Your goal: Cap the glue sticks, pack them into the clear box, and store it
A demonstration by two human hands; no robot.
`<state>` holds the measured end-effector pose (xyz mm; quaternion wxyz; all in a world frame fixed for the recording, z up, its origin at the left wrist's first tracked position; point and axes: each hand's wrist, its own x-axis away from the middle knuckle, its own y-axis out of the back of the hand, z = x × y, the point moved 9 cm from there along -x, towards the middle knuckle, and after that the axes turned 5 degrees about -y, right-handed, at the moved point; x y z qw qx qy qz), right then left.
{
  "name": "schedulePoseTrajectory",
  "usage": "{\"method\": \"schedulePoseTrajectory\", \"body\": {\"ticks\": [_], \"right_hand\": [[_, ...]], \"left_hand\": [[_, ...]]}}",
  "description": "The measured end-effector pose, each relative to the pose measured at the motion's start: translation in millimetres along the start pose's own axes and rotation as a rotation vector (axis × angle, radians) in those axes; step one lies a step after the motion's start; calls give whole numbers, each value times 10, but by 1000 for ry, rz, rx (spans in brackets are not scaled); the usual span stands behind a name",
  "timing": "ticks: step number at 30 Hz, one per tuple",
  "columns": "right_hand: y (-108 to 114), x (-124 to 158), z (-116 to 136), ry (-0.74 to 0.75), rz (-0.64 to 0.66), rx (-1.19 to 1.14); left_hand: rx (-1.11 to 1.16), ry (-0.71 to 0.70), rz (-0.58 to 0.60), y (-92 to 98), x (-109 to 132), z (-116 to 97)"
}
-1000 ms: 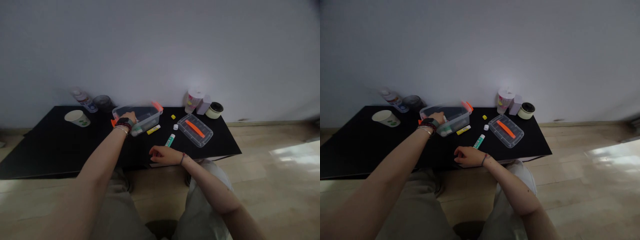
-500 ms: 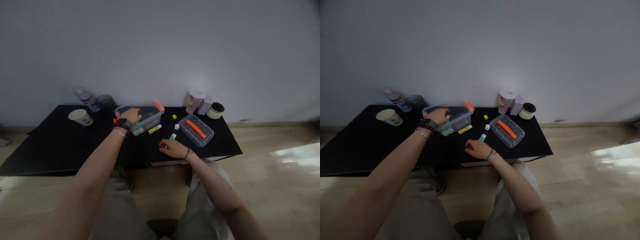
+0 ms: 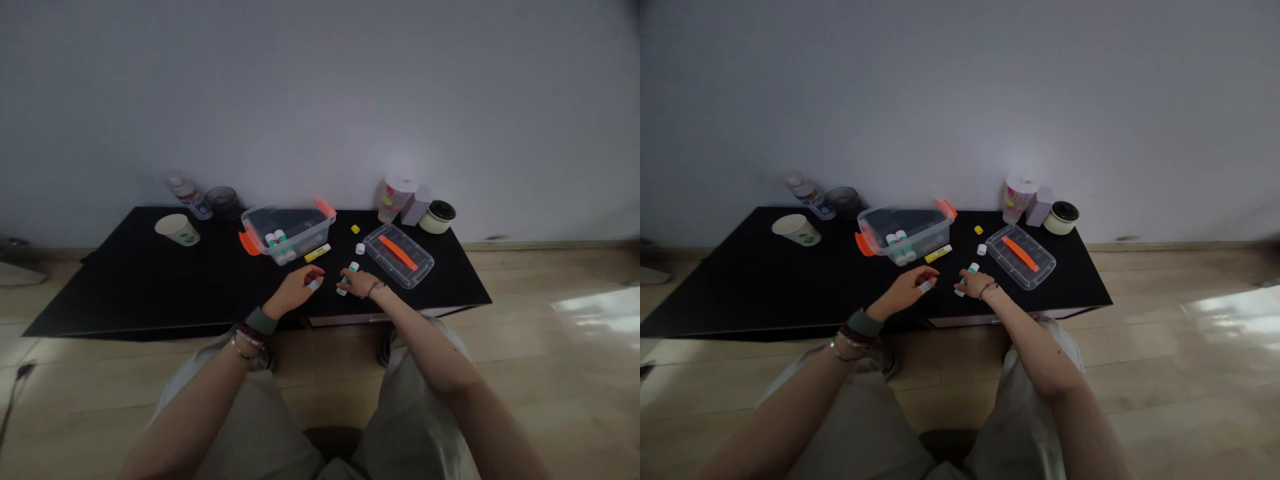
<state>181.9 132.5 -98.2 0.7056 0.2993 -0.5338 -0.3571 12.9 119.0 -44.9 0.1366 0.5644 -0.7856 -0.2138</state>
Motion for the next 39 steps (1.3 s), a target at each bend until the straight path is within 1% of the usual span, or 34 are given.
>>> {"method": "schedulePoseTrajectory", "body": {"ticks": [2,5,7,9,11,13,14,15,17,18,19,20,21,22,23,24,25,26,27,29,32,35,39], "right_hand": [[25,-6,34,17,-22,7],[60,57,159,116,29,-80],[86,142,309,248,62,-171],[133,245,481,421,48,-273],[197,332,594,569,-5,-365],[250,381,628,656,-27,-447],[263,397,631,685,4,-490],[276,417,633,713,62,-540],[317,466,630,757,213,-642],[351,477,610,756,271,-680],[394,459,568,729,294,-702],[445,403,494,670,266,-700],[506,313,382,580,182,-665],[579,205,231,462,50,-593],[664,105,56,330,-111,-492],[747,32,-115,199,-271,-370],[807,-18,-256,87,-402,-244],[835,-59,-357,2,-490,-133],[829,-102,-422,-52,-533,-51],[760,-192,-471,-82,-533,30],[662,-273,-442,-66,-499,45],[587,-319,-401,-56,-456,-5],[516,-378,-406,-72,-403,-126]], "left_hand": [[17,46,4,-43,-18,118],[135,159,-61,-60,-46,296],[289,279,-80,-134,-39,414],[481,405,-45,-280,-7,485],[668,477,17,-426,27,460],[805,480,27,-472,41,378],[854,462,12,-457,39,330],[893,439,-15,-426,36,287],[955,405,-64,-361,33,217],[982,395,-76,-342,33,189],[1000,389,-86,-328,33,170],[1005,382,-98,-313,33,159],[997,378,-113,-298,33,157],[976,374,-130,-282,33,162],[949,369,-146,-267,34,169],[918,363,-159,-254,35,175],[889,355,-164,-244,36,178],[862,346,-165,-238,36,176],[838,335,-161,-233,36,171],[794,313,-140,-230,36,148],[726,271,-93,-231,25,103],[661,224,-74,-214,-3,76],[619,204,-88,-187,-30,86]]}}
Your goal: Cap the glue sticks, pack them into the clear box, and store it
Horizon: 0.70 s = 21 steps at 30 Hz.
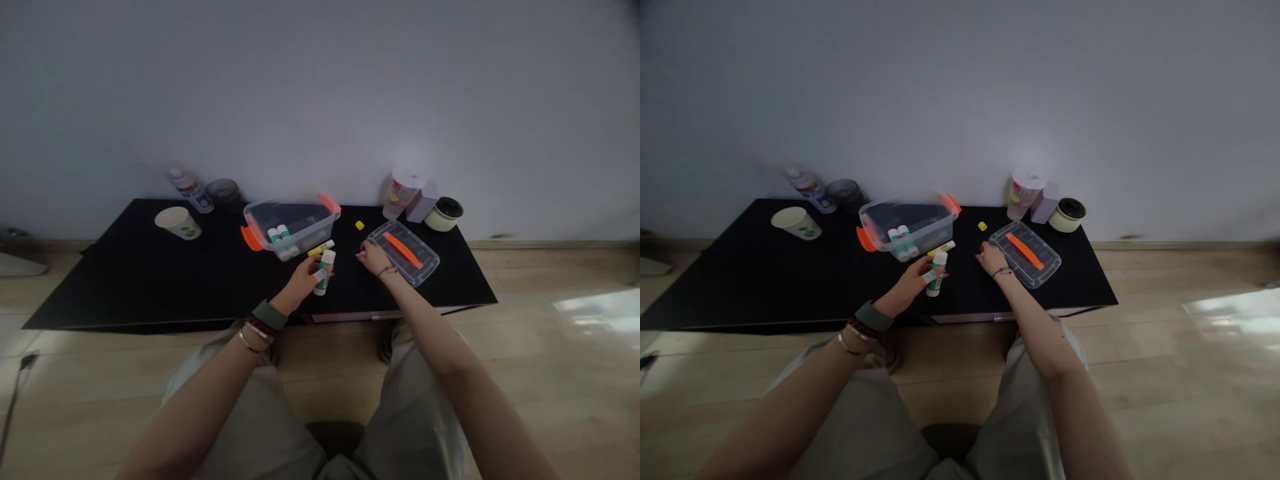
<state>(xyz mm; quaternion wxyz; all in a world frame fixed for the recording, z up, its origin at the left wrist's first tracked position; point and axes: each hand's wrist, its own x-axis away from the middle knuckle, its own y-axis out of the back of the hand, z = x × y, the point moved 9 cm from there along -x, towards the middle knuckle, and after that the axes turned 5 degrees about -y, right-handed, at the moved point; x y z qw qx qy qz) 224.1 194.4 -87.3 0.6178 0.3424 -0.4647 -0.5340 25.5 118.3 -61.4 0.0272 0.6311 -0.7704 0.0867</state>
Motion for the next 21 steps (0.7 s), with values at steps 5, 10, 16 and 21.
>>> {"method": "schedulePoseTrajectory", "body": {"ticks": [5,10,16,21], "right_hand": [[-79,-3,69,-79,196,-605],[68,185,466,66,391,-1319],[171,402,682,232,391,-1291],[273,503,728,342,305,-1078]], "left_hand": [[-100,-26,-11,15,11,-49],[-119,-31,24,-34,32,-71],[-146,10,71,-69,57,-74],[-92,72,145,-110,158,-114]]}}
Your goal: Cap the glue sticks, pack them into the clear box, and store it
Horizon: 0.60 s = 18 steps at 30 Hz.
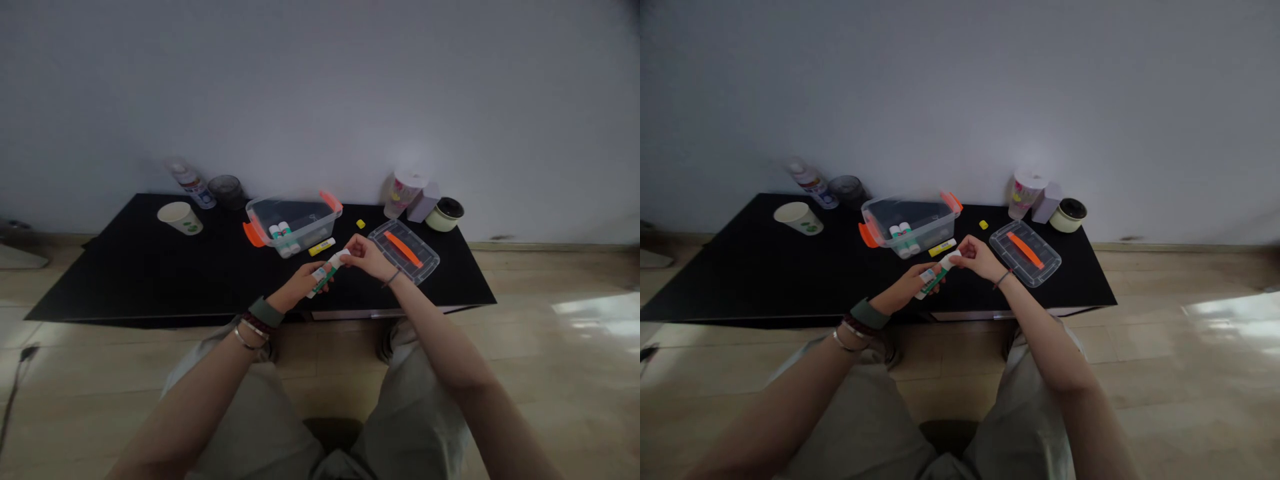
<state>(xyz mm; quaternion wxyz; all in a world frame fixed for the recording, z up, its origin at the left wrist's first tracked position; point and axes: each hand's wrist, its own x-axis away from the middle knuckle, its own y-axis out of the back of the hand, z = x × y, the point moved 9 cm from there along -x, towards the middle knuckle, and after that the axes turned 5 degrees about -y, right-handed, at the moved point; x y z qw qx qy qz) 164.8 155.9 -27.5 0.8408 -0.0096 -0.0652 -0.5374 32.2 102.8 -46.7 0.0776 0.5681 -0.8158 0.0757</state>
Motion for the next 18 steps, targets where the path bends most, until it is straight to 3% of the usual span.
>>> {"method": "schedulePoseTrajectory", "body": {"ticks": [5,11,15,18], "right_hand": [[-39,143,66,11,-2,210],[-144,244,142,61,63,244],[-113,234,165,91,9,274],[-46,211,121,85,-115,233]], "left_hand": [[129,54,148,-114,107,-24],[204,130,273,-229,184,-18],[220,78,231,-282,143,-33],[202,-53,62,-200,18,-67]]}}
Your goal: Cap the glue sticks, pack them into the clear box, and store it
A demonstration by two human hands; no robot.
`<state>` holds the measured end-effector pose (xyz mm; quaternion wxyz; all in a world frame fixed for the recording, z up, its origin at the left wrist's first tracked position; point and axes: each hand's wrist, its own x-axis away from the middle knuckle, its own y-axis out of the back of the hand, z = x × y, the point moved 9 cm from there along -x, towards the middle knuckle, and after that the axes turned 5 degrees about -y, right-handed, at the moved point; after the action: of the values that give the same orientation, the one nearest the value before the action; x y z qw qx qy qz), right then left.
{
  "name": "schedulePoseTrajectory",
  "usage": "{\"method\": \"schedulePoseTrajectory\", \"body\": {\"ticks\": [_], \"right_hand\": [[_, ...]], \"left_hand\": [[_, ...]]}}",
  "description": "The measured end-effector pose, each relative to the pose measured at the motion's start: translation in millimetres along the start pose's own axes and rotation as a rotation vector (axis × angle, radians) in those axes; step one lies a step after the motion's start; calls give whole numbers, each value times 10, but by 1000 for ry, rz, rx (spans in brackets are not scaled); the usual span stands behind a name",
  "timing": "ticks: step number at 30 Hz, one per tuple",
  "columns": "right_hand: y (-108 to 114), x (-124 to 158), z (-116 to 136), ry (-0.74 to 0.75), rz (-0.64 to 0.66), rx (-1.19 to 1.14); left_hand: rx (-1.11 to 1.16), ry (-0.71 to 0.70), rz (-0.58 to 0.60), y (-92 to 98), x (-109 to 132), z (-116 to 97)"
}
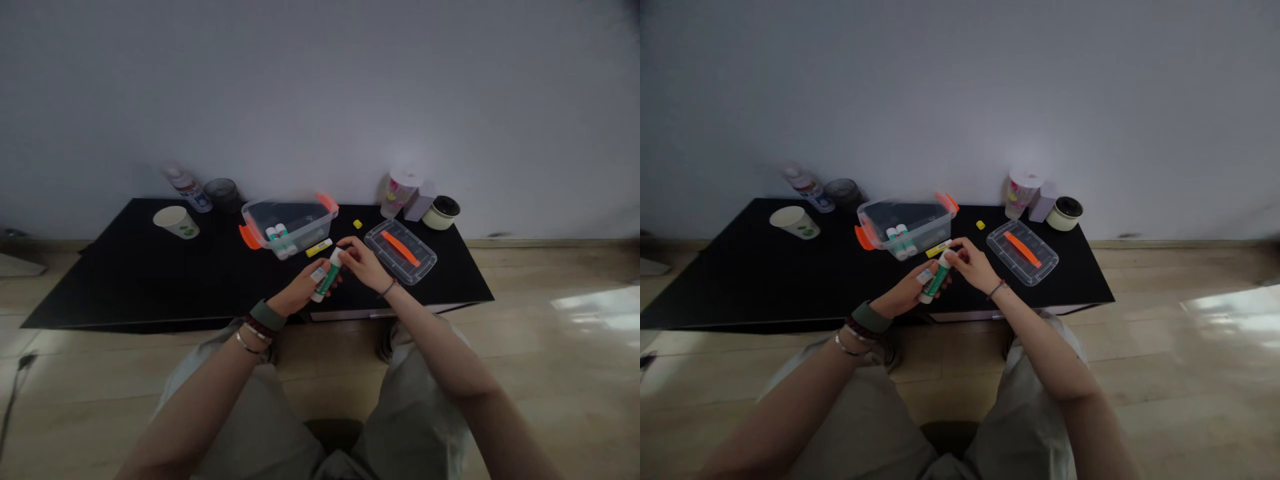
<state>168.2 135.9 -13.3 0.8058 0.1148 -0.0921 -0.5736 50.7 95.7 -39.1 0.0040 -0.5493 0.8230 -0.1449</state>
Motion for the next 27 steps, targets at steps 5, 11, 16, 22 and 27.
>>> {"method": "schedulePoseTrajectory", "body": {"ticks": [5,11,16,22,27], "right_hand": [[-246,26,-147,-72,65,-49],[-327,54,-70,-15,92,-74],[-289,101,-24,-89,140,17],[-307,226,125,-142,105,582],[-413,297,203,-174,125,1012]], "left_hand": [[-156,-320,-272,186,-66,-254],[-235,-351,-294,236,-72,-278],[-237,-286,-450,545,-89,-217],[-118,-397,-439,564,-34,-448],[-123,-376,-260,279,-69,-397]]}}
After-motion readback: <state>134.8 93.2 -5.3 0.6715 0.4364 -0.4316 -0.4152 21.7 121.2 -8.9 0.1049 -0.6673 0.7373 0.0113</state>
